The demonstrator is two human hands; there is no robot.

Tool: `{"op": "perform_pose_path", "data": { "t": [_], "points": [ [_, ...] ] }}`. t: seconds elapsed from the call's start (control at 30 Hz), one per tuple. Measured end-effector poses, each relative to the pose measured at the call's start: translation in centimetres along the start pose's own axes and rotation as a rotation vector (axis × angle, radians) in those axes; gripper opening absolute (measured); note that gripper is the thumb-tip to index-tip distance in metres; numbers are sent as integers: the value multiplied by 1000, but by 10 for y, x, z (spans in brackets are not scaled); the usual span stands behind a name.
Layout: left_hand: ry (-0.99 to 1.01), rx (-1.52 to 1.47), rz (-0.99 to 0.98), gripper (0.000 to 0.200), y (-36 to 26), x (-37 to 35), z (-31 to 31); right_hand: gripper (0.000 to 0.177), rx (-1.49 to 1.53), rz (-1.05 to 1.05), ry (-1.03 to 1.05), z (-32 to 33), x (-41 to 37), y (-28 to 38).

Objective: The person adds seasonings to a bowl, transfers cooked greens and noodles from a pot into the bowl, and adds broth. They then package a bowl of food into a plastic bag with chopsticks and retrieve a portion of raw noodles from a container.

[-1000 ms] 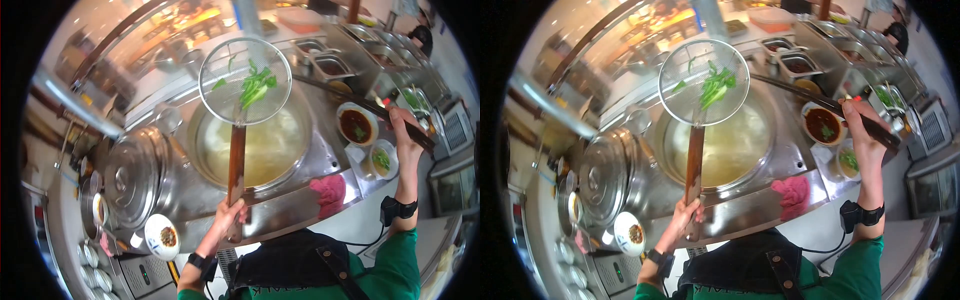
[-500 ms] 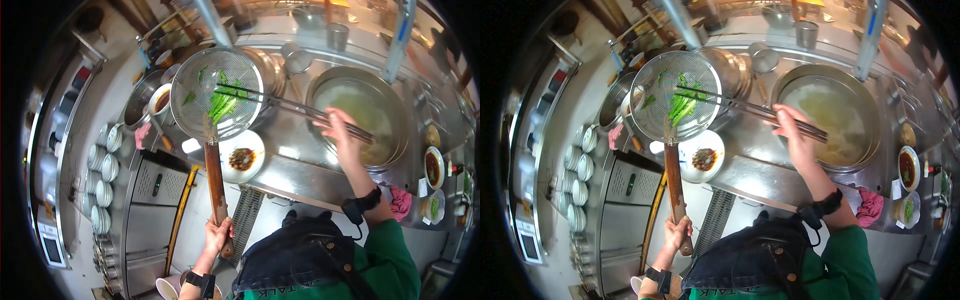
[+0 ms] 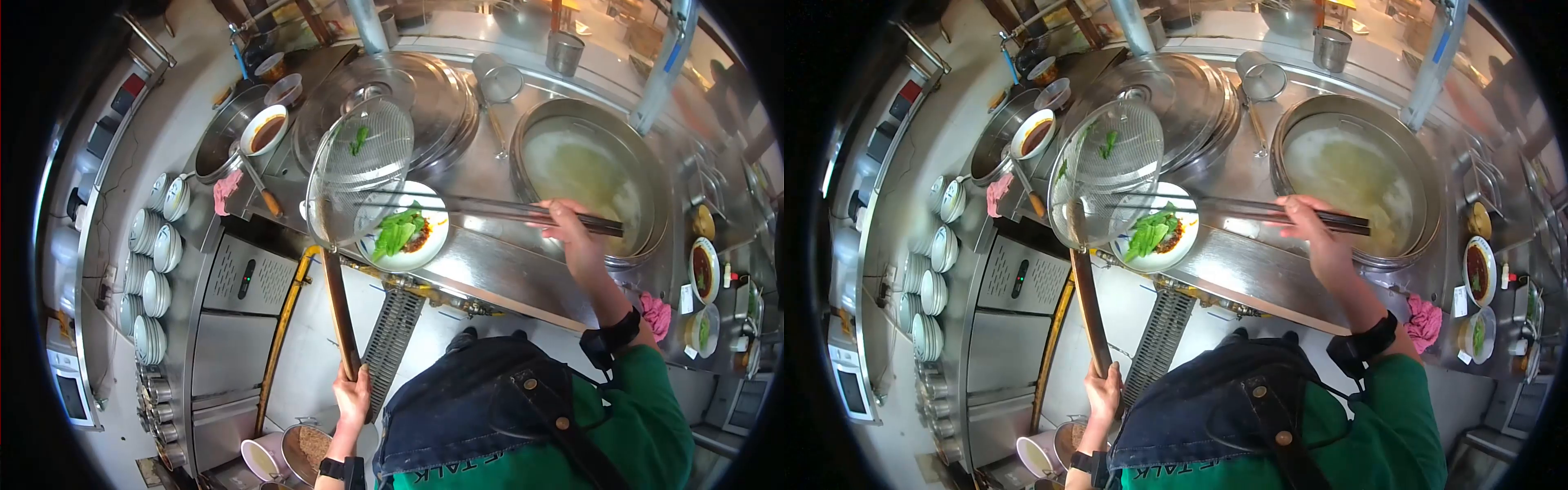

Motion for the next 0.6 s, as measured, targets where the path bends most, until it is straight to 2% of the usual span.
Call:
{"op": "perform_pose_path", "data": {
  "t": [0.03, 0.13, 0.2, 0.27, 0.33, 0.37, 0.43, 0.47, 0.53, 0.57, 0.6],
  "points": [
    [5, 4, 1, 18, -1, 0, -2, 26, 14, -7, 31, -2, -1, -1],
    [-151, 128, -138, 18, 7, 7, 1, 24, -49, -79, 53, 19, -4, -1],
    [-247, 161, -194, 13, 17, 14, 7, 23, -158, -51, 0, 50, -1, 13],
    [-167, 35, -132, 8, -17, 2, -3, 20, 1, 107, -204, 98, 4, 38],
    [-105, 18, -225, 8, -42, 0, -19, 17, -171, 290, -334, 154, 17, 66],
    [-26, 8, -267, 9, -54, 2, -31, 17, -212, 298, -391, 177, 22, 73],
    [98, 2, -281, 13, -69, 10, -53, 19, -461, 325, -397, 212, 31, 88],
    [136, 24, -244, 16, -74, 15, -65, 19, -481, 348, -424, 227, 28, 85],
    [302, -129, -344, 15, -77, 30, -94, 19, -611, 591, -344, 257, 52, 95],
    [282, -36, -357, 21, -116, 10, -116, 19, -636, 665, -357, 264, 69, 123],
    [251, 81, -352, 30, -147, -15, -126, 16, -723, 645, -270, 258, 84, 143]
  ]
}}
Point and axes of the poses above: each hand's wrist, its own x-axis towards the middle knuckle, its own z-axis out of the back of the hand, y = z × x, the point moved 4 cm from there along x, towards the middle knuckle, and after that the axes turned 13 degrees about z, right-handed, at the moved point
